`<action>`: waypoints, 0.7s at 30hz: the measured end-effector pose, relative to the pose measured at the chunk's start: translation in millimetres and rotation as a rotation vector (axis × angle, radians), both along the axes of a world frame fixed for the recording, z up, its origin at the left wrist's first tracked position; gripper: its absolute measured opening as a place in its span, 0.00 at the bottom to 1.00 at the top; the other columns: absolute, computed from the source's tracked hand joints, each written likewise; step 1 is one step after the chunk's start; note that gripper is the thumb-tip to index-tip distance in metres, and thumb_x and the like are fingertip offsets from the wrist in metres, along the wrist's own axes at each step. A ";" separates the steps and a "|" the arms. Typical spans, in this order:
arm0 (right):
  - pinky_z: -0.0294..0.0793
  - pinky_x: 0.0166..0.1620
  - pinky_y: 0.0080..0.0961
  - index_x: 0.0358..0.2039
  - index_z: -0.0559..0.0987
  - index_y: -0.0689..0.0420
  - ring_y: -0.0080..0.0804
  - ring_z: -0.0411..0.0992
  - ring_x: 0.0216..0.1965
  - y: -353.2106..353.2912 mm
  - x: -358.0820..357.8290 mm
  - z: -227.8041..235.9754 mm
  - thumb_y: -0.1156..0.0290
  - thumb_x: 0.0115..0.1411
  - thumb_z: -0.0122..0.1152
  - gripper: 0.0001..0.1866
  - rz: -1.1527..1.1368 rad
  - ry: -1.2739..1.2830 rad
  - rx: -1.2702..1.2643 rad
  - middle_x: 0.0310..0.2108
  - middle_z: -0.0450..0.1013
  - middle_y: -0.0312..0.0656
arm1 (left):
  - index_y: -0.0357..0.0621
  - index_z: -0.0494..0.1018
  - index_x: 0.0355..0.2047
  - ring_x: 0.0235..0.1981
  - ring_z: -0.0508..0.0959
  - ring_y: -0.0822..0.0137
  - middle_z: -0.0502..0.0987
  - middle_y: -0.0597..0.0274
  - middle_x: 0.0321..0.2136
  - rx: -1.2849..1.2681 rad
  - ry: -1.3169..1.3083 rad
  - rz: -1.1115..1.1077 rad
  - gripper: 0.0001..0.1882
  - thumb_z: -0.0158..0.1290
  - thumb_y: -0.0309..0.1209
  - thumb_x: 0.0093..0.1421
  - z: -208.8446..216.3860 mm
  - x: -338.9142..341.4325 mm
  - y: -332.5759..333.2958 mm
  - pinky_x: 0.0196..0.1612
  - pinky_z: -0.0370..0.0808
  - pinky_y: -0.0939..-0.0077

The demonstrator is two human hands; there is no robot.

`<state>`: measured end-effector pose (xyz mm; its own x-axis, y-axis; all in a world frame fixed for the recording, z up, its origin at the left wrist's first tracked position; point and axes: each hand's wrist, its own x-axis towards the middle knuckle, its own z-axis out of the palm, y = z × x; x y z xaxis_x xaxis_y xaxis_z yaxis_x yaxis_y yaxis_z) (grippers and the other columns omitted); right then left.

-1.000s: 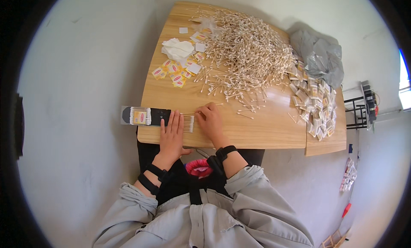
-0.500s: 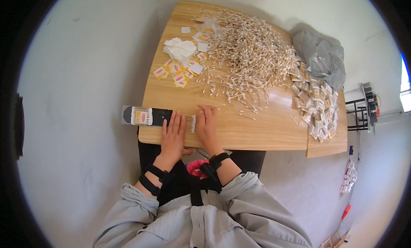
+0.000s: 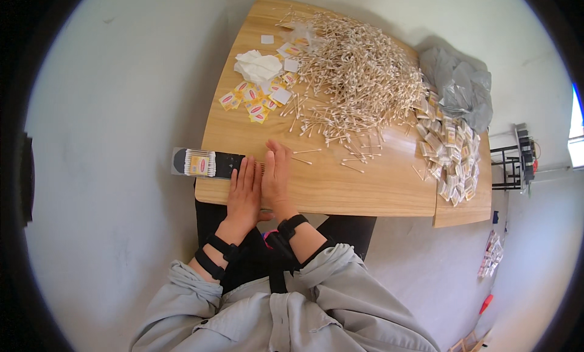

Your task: Packing cotton swabs into small plastic bags and sealing them.

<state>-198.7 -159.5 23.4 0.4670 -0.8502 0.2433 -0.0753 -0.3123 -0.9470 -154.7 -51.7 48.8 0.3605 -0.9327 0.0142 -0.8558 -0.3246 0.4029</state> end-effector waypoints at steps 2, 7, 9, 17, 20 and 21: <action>0.62 0.56 0.30 0.51 0.68 0.64 0.39 0.64 0.51 4.2 7.4 4.0 0.67 0.69 0.39 0.17 -0.018 0.014 -0.042 0.48 0.65 0.49 | 0.36 0.48 0.65 0.70 0.43 0.54 0.45 0.49 0.68 0.095 -0.032 0.016 0.59 0.67 0.47 0.37 2.4 0.7 -1.0 0.69 0.38 0.54; 0.62 0.56 0.30 0.50 0.68 0.65 0.41 0.64 0.51 8.9 29.7 2.9 0.69 0.68 0.38 0.17 -0.051 0.036 -0.098 0.47 0.65 0.50 | 0.38 0.48 0.66 0.70 0.42 0.57 0.46 0.53 0.68 0.121 -0.399 0.045 0.44 0.51 0.46 0.55 -25.4 18.1 -1.3 0.68 0.35 0.47; 0.63 0.55 0.35 0.51 0.68 0.65 0.47 0.64 0.49 14.2 41.3 3.8 0.69 0.66 0.41 0.17 -0.053 0.014 -0.069 0.47 0.64 0.53 | 0.39 0.48 0.66 0.70 0.42 0.58 0.46 0.54 0.68 0.109 -0.339 0.046 0.40 0.46 0.45 0.58 -24.8 30.1 3.1 0.67 0.34 0.45; 0.61 0.56 0.35 0.52 0.68 0.63 0.49 0.61 0.52 17.2 51.6 6.3 0.73 0.64 0.43 0.17 -0.104 0.094 -0.098 0.49 0.63 0.52 | 0.39 0.47 0.66 0.70 0.42 0.63 0.46 0.55 0.68 0.114 -0.191 0.061 0.57 0.57 0.58 0.44 -7.9 52.7 19.0 0.67 0.32 0.49; 0.57 0.58 0.38 0.53 0.69 0.60 0.48 0.60 0.53 21.9 48.4 7.7 0.78 0.59 0.45 0.19 -0.192 0.317 -0.311 0.49 0.63 0.50 | 0.39 0.47 0.66 0.70 0.42 0.64 0.46 0.56 0.68 0.044 -0.182 0.089 0.60 0.60 0.59 0.41 -13.8 52.9 22.4 0.68 0.32 0.50; 0.55 0.58 0.41 0.53 0.69 0.59 0.48 0.60 0.53 22.2 47.3 6.7 0.80 0.57 0.47 0.22 -0.234 0.452 -0.434 0.50 0.63 0.49 | 0.39 0.47 0.66 0.70 0.42 0.64 0.46 0.56 0.68 0.041 -0.178 0.090 0.60 0.60 0.59 0.41 -14.7 52.8 21.9 0.68 0.32 0.50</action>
<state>-151.4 -137.4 30.0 0.4186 -0.8103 0.4101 -0.5471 -0.5855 -0.5983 -101.9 -29.8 34.1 0.4378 -0.8978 0.0477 -0.8790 -0.4163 0.2324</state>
